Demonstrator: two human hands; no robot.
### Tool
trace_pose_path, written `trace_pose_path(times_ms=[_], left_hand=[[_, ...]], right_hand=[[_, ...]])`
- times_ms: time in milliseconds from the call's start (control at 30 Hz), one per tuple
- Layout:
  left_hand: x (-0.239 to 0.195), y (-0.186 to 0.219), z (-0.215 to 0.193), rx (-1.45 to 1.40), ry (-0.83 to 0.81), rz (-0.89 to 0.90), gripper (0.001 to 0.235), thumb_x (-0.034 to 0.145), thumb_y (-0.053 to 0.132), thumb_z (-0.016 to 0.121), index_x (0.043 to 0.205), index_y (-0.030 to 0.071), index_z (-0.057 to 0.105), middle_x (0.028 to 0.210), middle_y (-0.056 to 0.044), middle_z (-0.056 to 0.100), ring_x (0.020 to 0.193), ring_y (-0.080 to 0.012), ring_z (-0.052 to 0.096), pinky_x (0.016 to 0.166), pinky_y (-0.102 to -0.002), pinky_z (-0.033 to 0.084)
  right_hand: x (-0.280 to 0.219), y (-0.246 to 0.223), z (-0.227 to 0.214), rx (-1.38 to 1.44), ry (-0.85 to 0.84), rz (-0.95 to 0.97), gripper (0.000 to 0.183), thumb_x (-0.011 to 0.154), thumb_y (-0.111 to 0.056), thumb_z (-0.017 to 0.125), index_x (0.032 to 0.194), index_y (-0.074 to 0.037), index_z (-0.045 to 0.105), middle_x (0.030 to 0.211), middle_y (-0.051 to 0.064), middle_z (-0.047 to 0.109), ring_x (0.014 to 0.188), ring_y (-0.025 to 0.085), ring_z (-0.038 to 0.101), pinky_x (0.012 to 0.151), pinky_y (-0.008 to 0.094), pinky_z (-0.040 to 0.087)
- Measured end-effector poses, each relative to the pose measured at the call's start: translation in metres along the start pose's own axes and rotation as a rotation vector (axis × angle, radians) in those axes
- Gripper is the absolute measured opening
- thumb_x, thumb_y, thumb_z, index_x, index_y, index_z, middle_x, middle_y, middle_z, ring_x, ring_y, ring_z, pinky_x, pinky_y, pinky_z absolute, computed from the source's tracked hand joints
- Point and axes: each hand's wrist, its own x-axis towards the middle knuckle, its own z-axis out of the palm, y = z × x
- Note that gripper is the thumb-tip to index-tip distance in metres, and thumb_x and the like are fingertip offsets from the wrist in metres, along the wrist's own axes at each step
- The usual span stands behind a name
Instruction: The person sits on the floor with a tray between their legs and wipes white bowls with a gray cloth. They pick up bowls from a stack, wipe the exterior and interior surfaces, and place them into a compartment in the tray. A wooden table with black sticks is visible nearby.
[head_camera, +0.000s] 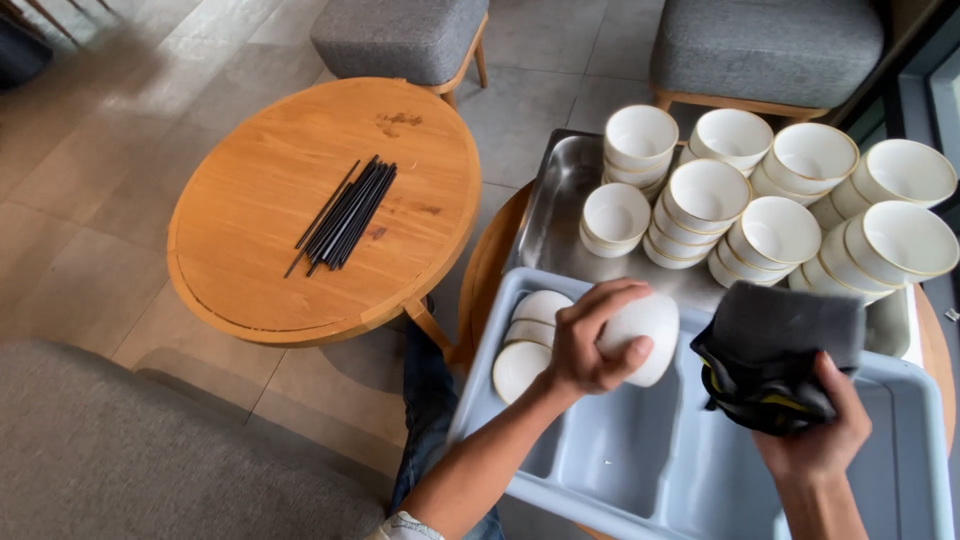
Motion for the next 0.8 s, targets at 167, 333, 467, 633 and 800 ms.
trace_pose_path(times_ms=[167,333,467,633,800], left_hand=[[-0.008,0.011,0.013,0.029,-0.044,0.006,0.051,0.096,0.046,0.054,0.122,0.004,0.066,0.122,-0.017,0.069,0.109,-0.0327,0.072,0.093,-0.041,0.061],[-0.007,0.009,0.009,0.127,-0.036,-0.002,0.046,0.093,0.042,0.058,0.123,0.008,0.066,0.123,-0.014,0.070,0.109,-0.0292,0.073,0.085,-0.039,0.062],[-0.005,0.007,0.009,0.255,-0.019,0.080,0.046,0.092,0.044,0.057,0.118,0.009,0.069,0.119,-0.011,0.070,0.094,-0.0279,0.075,0.065,-0.039,0.059],[-0.009,0.005,0.008,0.292,-0.086,0.152,0.044,0.092,0.044,0.054,0.113,0.009,0.071,0.115,-0.011,0.070,0.083,-0.0278,0.076,0.053,-0.038,0.056],[-0.004,0.007,0.006,0.178,-0.089,0.041,0.045,0.091,0.041,0.056,0.119,0.008,0.067,0.118,-0.013,0.071,0.101,-0.0307,0.074,0.077,-0.040,0.062]], right_hand=[[0.011,0.042,-0.033,-0.333,-0.552,-0.221,0.041,0.097,-0.032,0.065,0.128,-0.007,0.058,0.141,0.011,0.053,0.132,0.022,0.047,0.109,0.037,0.036],[0.005,0.044,-0.022,-0.400,-0.588,-0.151,0.024,0.084,-0.002,0.066,0.105,-0.012,0.060,0.160,0.010,0.045,0.141,0.022,0.047,0.107,0.036,0.039],[0.011,0.064,-0.034,-0.426,-0.476,0.053,0.054,0.073,-0.002,0.077,0.124,0.000,0.058,0.101,0.013,0.067,0.089,0.023,0.063,0.079,0.034,0.051],[0.009,0.068,-0.040,-0.474,-0.646,0.165,0.046,0.077,-0.006,0.082,0.119,0.005,0.066,0.093,0.014,0.072,0.080,0.024,0.066,0.071,0.036,0.052],[0.002,0.061,-0.029,-0.767,-0.762,-0.004,0.013,0.084,-0.004,0.079,0.093,-0.001,0.070,0.071,0.004,0.068,0.062,0.015,0.060,0.057,0.029,0.049]])
